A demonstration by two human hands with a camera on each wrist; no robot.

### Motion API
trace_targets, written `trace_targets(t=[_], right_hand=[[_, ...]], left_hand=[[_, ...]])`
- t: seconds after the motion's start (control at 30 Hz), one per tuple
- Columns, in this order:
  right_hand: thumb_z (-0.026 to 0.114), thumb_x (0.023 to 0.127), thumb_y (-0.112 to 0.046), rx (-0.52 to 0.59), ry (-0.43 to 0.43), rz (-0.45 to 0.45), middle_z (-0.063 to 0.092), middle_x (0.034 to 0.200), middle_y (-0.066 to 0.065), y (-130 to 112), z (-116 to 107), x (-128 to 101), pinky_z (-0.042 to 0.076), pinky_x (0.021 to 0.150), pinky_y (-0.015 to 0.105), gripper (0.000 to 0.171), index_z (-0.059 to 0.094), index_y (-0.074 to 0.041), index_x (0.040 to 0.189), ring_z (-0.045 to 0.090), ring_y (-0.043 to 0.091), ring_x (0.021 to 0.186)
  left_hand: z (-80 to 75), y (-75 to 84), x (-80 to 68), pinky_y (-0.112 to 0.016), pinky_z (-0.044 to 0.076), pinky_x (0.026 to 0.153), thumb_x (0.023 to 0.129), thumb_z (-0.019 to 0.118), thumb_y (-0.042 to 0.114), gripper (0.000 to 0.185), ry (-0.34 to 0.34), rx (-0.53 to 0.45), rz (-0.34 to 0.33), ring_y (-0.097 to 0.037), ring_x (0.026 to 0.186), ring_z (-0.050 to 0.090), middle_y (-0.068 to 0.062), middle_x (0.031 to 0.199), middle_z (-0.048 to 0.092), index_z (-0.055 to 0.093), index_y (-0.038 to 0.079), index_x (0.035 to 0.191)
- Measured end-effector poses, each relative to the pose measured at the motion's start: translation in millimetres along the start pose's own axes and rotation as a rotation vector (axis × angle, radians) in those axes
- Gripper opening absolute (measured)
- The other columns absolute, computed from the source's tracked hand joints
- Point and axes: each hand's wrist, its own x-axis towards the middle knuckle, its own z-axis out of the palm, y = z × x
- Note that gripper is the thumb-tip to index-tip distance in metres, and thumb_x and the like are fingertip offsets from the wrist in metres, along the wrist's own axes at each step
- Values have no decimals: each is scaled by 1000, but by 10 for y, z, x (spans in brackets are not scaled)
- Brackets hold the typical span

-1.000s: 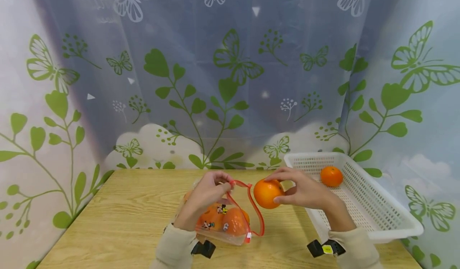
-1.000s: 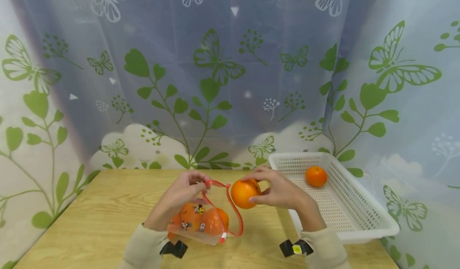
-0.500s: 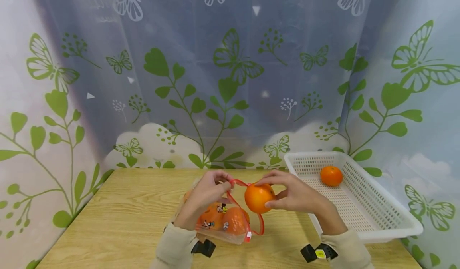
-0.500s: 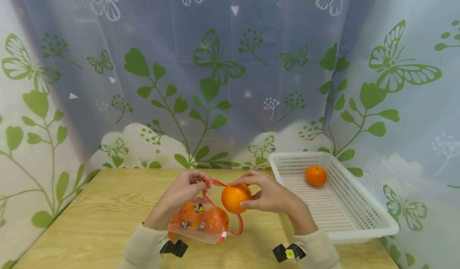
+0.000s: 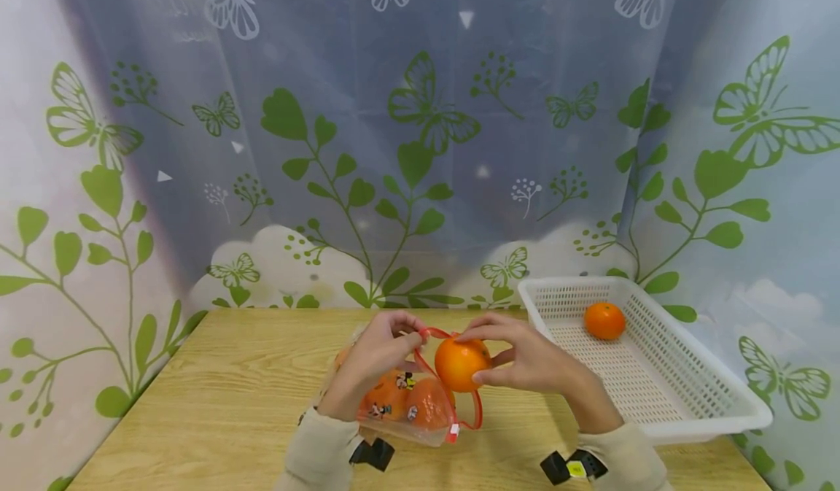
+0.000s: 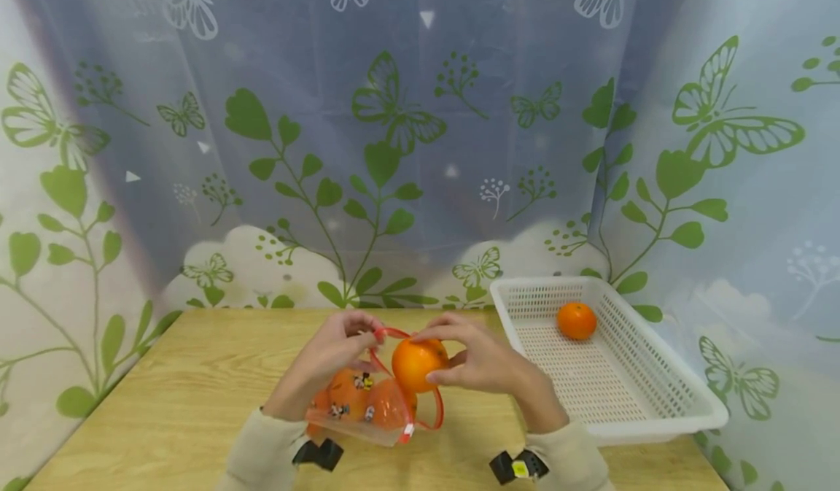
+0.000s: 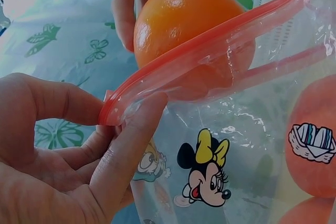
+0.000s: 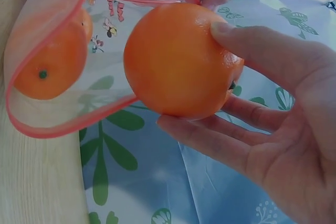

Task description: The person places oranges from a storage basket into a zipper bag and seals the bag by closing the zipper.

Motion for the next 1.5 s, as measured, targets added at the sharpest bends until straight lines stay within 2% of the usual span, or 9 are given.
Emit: trace_targets(t=[0.43,0.83,1.07,1.17,1.37,1.5], right_hand=[[82,85,-5,-67,76,-14,54,139,20,61,194,65,65,82,28,49,68,-10,132,60,42,121],[83,86,-8,-240,133,-119,60,137,14,120,366,141,64,79,24,51,67,-13,134,68,32,112],[87,82,-10,-356,170,-153,64,136,11,154,435,183,62,76,28,54,68,-14,133,66,26,112],[87,81,-9,-348,188,-147,64,136,11,164,464,195,63,76,27,55,68,-14,133,66,28,113],[85,83,-5,-260,238,-129,64,135,20,186,530,220,65,76,27,51,67,-3,130,68,38,116],[85,82,-4,-225,276,-120,65,129,18,198,559,242,65,75,27,45,68,0,125,71,35,109]], left_hand=[[5,-12,16,-42,67,74,101,56,6,17,7,-4,-4,-19,80,61,-15,96,62,65,-4,112],[-9,7,5,-42,67,74,101,56,7,18,16,-16,2,-22,81,65,-14,96,65,65,-3,112],[-15,9,4,-41,66,74,101,55,6,17,17,-29,5,-21,80,64,-14,96,65,64,-3,112],[-21,7,8,-40,66,74,102,54,5,16,18,-30,6,-21,80,64,-14,96,65,64,-3,112],[-40,5,6,-38,66,73,102,53,5,16,19,-27,23,-21,78,64,-14,96,64,63,-4,111],[-56,10,9,-38,66,73,102,54,5,16,24,-22,29,-21,74,66,-15,94,65,64,-4,111]])
